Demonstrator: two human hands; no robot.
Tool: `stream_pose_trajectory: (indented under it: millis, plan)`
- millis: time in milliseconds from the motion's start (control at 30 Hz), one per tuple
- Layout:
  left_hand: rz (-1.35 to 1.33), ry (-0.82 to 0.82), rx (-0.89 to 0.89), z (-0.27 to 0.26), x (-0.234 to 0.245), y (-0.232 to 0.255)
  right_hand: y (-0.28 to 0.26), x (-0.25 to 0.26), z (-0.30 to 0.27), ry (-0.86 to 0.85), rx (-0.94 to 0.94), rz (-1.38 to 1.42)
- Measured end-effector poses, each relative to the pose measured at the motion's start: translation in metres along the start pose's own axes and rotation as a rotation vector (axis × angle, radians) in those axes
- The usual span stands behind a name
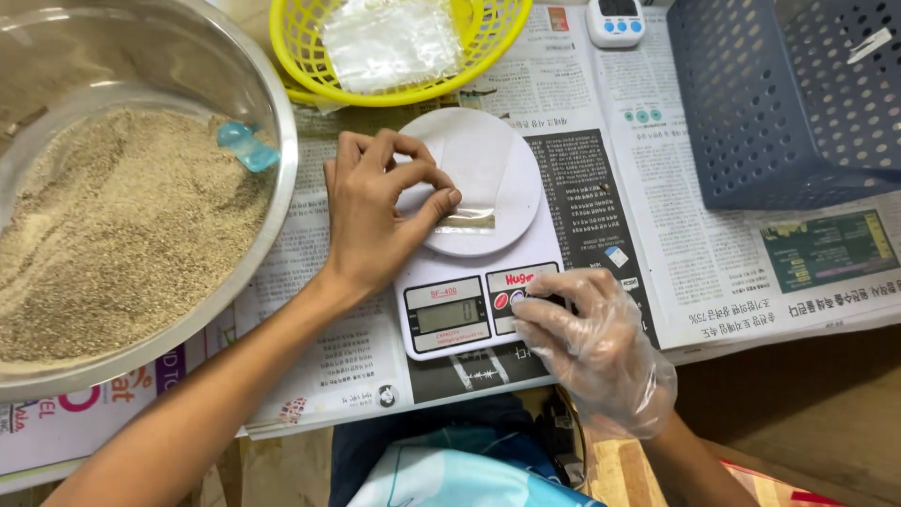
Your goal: Portioning a powdered substance from a large bowl into small plastic bags using a scoop and a digital scale, then placing the bags into a storage crate.
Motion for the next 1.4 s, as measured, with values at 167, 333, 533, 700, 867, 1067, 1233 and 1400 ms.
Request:
stream_pose_trajectory:
  millis: [167,333,533,700,867,1067,1233,1400]
  plan:
    - [0.06,0.001,0.054,-0.002,-0.002,-0.006,-0.004,0.004,-0.01,0.005,-0.115,-0.026]
    - [-0.005,0.063,0.128,-0.002,0.012,-0.003,0.008,0.006,-0.01,0.066,-0.238,0.05]
    - [-0.075,0.107,0.146,-0.007,0.012,-0.013,0.03,0.005,0.001,0.021,-0.159,-0.048]
    - [-0.071,0.115,0.136,-0.007,0.014,-0.011,0.041,0.006,0.038,-0.009,0.012,-0.114]
    - [-0.062,0.133,0.126,-0.007,0.018,-0.01,0.034,0.008,0.096,-0.169,0.241,-0.106]
    - [-0.065,0.14,0.122,-0.007,0.02,-0.01,0.022,0.016,0.142,-0.219,0.3,0.019]
    - [-0.077,0.139,0.135,-0.008,0.019,-0.012,0.027,-0.006,0.143,-0.11,0.225,0.179]
    - [-0.081,0.127,0.153,-0.01,0.016,-0.016,0.036,-0.019,0.133,-0.122,0.176,0.171]
Point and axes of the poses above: each hand's wrist, its own z-axis towards the middle knuckle, its own x-axis out of the back of the hand, y = z × x, the point moved 7 cm from there along z, towards the middle knuckle, and after that the axes turned 12 degrees about -x, right-handed, at the moved point
